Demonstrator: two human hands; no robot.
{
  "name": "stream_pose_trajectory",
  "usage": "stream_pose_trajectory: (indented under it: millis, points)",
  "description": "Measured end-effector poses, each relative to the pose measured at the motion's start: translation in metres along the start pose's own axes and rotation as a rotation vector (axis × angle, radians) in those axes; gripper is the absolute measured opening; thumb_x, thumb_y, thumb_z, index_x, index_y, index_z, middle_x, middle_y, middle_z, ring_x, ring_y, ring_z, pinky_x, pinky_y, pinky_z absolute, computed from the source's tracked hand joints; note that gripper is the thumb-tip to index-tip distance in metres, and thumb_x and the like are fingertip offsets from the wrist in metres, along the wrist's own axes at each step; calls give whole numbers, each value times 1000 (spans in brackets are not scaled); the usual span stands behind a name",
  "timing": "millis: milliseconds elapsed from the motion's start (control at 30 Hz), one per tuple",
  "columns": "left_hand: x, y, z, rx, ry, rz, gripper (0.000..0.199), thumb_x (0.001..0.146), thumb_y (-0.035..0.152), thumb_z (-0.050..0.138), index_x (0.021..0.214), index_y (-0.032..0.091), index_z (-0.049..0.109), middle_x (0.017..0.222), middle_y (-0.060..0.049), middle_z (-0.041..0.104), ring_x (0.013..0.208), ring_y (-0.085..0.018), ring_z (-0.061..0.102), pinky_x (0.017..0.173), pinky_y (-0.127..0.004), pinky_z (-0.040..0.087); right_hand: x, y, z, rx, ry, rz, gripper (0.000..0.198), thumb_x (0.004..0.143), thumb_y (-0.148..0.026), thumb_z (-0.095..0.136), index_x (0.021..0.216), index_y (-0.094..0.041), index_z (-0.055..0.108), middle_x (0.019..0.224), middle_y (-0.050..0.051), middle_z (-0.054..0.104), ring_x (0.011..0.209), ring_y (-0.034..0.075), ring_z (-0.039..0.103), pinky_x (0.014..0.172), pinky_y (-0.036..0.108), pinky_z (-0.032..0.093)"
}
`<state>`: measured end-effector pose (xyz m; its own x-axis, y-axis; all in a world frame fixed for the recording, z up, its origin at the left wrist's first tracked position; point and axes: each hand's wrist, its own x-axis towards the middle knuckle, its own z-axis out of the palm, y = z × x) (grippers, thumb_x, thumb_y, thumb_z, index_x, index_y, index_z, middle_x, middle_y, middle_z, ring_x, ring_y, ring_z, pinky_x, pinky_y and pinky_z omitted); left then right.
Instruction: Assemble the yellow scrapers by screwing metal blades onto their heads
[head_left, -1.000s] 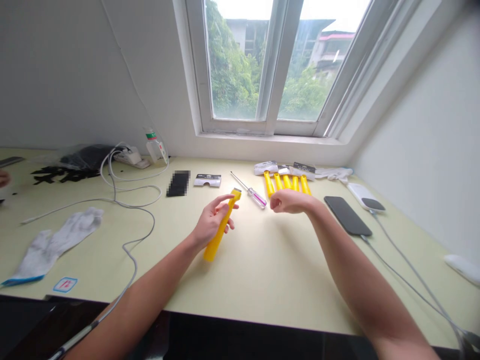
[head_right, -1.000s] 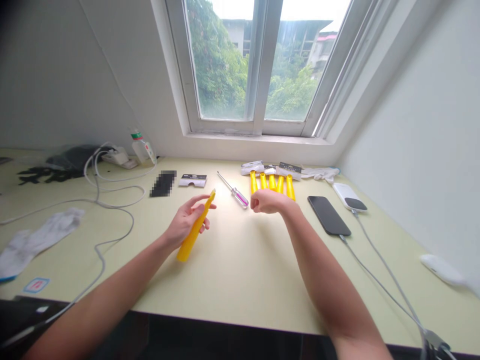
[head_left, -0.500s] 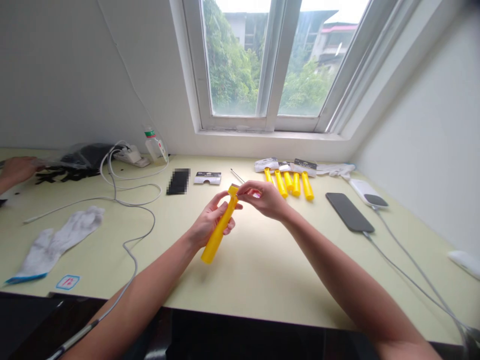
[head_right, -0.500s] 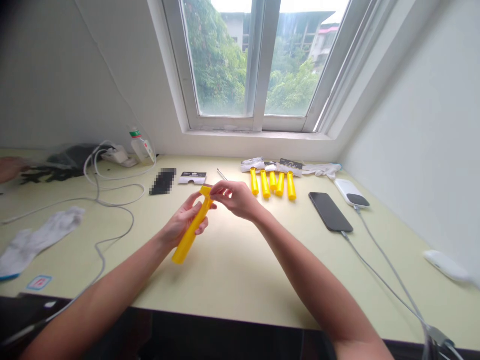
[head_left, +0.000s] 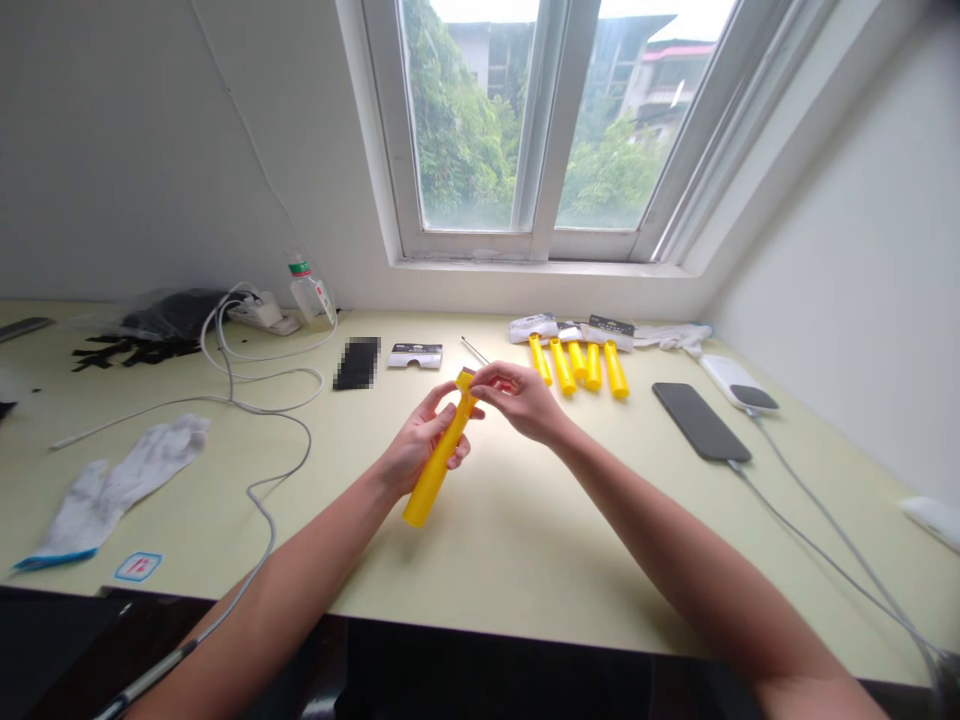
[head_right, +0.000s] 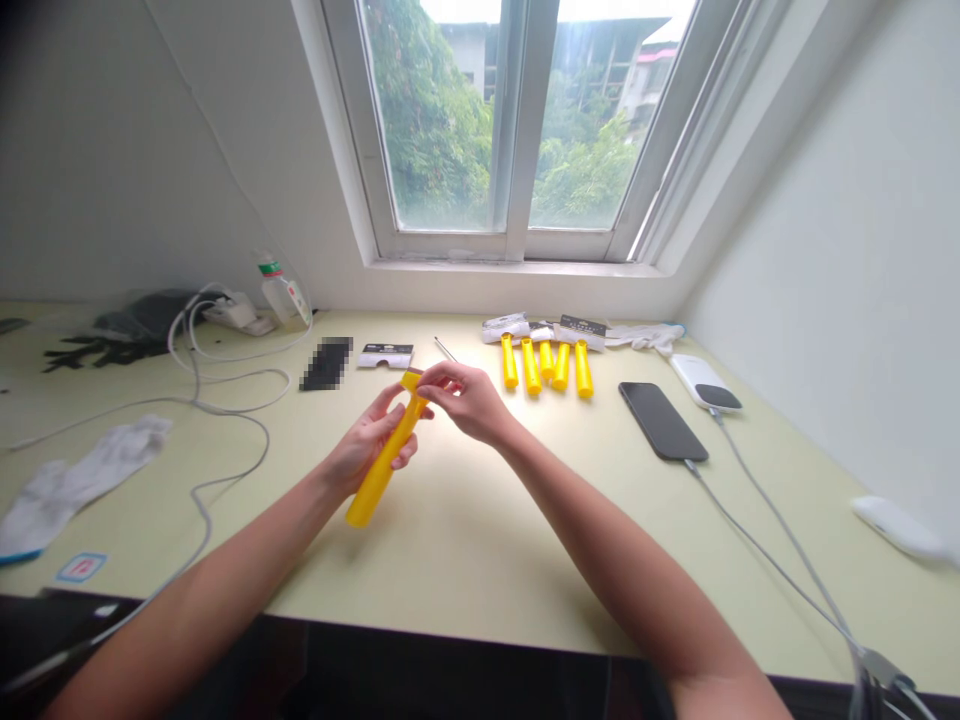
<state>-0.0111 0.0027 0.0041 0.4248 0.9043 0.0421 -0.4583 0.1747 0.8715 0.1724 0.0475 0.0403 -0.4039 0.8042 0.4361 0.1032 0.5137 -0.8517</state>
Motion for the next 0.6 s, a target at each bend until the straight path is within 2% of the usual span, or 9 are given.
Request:
stream_pose_trajectory:
  millis: [200,400,467,533,600]
  points:
    - [2,-1,-3,-2,3,0,39,91,38,60,127,32,44,108,-8,65,51,-8,59,44,-19,41,-3,2,8,-110,132,5,24,81,-44,68,86,-21,62,76,0,63,69,13,56,65,27,45]
    - [3,0,-5,19,0,-27,43,91,40,60,129,32,42,105,-7,65,51,-8,59,42,-18,41,1,14,10,109,78,146,38,72,-53,74,79,-19,58,66,-2,56,60,12,52,56,25,41]
    - [3,0,-5,30,-10,-31,41,91,41,60,127,32,41,105,-6,65,50,-7,58,40,-17,40,2,18,8,110,104,191,42,68,-54,76,81,-19,58,65,-2,55,60,13,51,54,25,40]
    - [3,0,-6,50,-36,-43,38,92,42,58,124,31,41,103,-5,65,46,-6,56,39,-17,39,3,20,4,4,155,180,42,65,-52,79,86,-20,61,79,1,60,71,15,55,61,27,43]
    - [2,0,-4,70,-66,-57,34,93,43,56,121,31,41,102,-4,64,43,-5,53,38,-16,38,4,20,-1,-112,185,124,42,65,-47,80,93,-21,65,101,5,63,93,19,57,76,31,46]
